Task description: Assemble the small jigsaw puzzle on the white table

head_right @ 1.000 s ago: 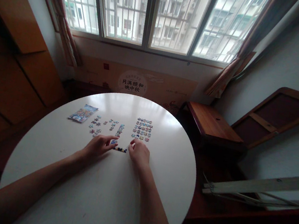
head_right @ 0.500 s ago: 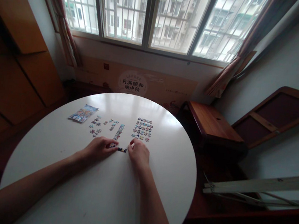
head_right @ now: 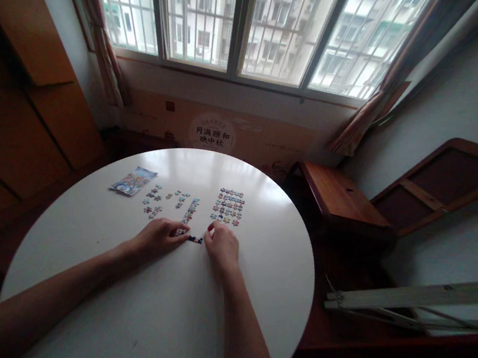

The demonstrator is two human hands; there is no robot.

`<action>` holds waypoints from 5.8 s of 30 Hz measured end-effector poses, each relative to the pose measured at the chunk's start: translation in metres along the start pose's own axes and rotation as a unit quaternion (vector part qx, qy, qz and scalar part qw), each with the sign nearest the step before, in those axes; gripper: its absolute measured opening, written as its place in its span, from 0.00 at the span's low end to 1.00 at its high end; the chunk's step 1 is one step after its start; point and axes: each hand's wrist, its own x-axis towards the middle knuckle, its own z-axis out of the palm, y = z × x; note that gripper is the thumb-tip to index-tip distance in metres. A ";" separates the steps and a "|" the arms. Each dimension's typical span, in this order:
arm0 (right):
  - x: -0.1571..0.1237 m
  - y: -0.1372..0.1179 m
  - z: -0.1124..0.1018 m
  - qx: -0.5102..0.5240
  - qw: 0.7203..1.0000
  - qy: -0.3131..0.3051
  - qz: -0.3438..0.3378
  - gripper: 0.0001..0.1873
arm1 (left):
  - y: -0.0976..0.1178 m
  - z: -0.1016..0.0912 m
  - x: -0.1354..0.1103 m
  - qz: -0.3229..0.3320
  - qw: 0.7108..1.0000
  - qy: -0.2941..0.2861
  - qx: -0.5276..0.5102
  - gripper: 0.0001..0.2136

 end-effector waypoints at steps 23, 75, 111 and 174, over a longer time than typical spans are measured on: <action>-0.001 0.001 0.001 0.005 1.000 0.014 -0.006 0.07 | -0.079 -0.035 0.015 -0.213 0.944 0.193 0.163 0.14; -0.002 -0.001 0.000 0.006 1.000 0.007 -0.001 0.07 | -0.099 -0.040 0.008 -0.285 0.928 0.106 0.216 0.12; -0.004 -0.018 0.000 0.233 0.956 0.011 -0.176 0.06 | -0.007 -0.005 0.013 -0.044 0.887 0.043 -0.458 0.10; 0.006 0.009 -0.012 0.166 0.982 -0.088 0.021 0.08 | -0.023 -0.020 0.006 -0.067 0.990 -0.105 -0.067 0.15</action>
